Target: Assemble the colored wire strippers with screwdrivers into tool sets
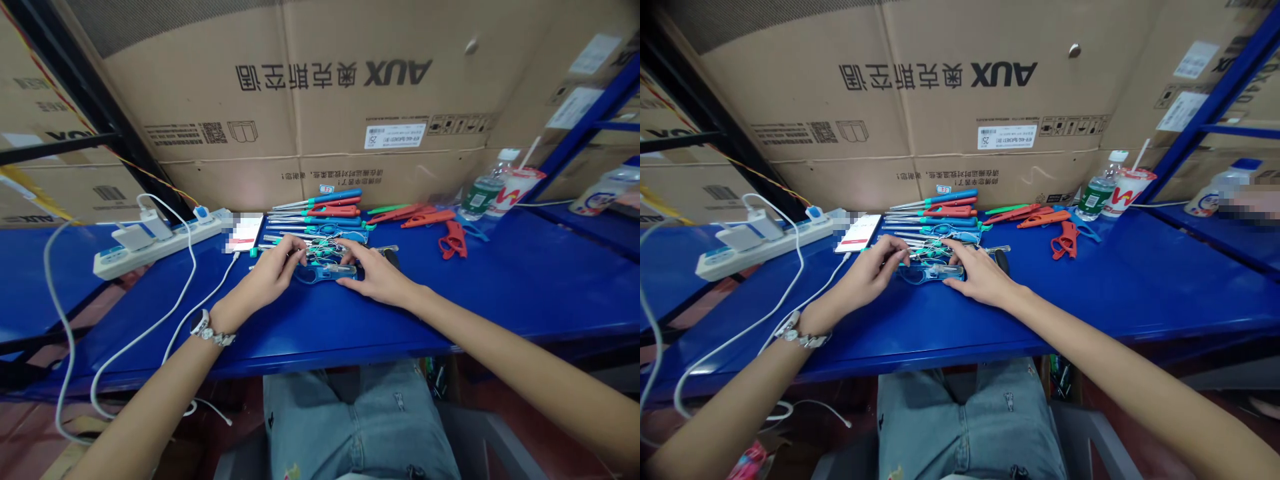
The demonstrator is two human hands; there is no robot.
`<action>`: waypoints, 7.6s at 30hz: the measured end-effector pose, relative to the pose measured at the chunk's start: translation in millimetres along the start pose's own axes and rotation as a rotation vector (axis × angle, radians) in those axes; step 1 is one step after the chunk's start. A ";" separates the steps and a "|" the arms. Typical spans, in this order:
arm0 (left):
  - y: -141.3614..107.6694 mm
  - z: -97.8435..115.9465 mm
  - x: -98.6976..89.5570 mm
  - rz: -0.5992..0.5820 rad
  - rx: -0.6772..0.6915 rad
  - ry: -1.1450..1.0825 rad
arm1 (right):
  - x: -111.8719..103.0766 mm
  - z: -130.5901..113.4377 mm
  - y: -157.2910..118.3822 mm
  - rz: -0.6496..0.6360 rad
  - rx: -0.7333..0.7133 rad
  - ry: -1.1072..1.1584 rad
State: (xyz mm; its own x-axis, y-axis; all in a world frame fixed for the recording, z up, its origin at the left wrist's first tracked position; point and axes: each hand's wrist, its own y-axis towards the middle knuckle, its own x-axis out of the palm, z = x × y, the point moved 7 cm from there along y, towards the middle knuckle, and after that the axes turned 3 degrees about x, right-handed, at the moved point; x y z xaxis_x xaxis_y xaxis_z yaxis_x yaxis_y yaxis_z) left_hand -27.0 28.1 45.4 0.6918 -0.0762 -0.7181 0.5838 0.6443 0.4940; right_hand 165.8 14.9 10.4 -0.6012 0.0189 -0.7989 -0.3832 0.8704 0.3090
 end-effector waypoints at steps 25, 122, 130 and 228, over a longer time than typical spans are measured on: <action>19.9 5.1 28.6 -0.162 -0.182 -0.224 | -18.2 -28.6 -3.5 0.224 -0.120 -0.053; 3.2 2.7 27.8 -0.184 -0.087 -0.118 | -18.1 -11.8 -13.2 -0.029 -0.104 -0.099; 1.1 5.1 34.3 -0.210 0.007 -0.026 | -17.2 -13.5 -14.8 -0.085 -0.079 -0.032; 19.8 32.2 72.9 -0.282 0.268 0.278 | -28.2 -10.2 -18.5 -0.222 0.012 -0.218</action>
State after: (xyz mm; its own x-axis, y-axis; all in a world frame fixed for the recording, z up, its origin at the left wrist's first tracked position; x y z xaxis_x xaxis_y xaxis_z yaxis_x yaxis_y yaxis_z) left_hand 48.7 10.8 18.6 0.3717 0.0102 -0.9283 0.8467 0.4064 0.3435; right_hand 182.7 -6.7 32.4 -0.3385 -0.0679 -0.9385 -0.4791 0.8709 0.1098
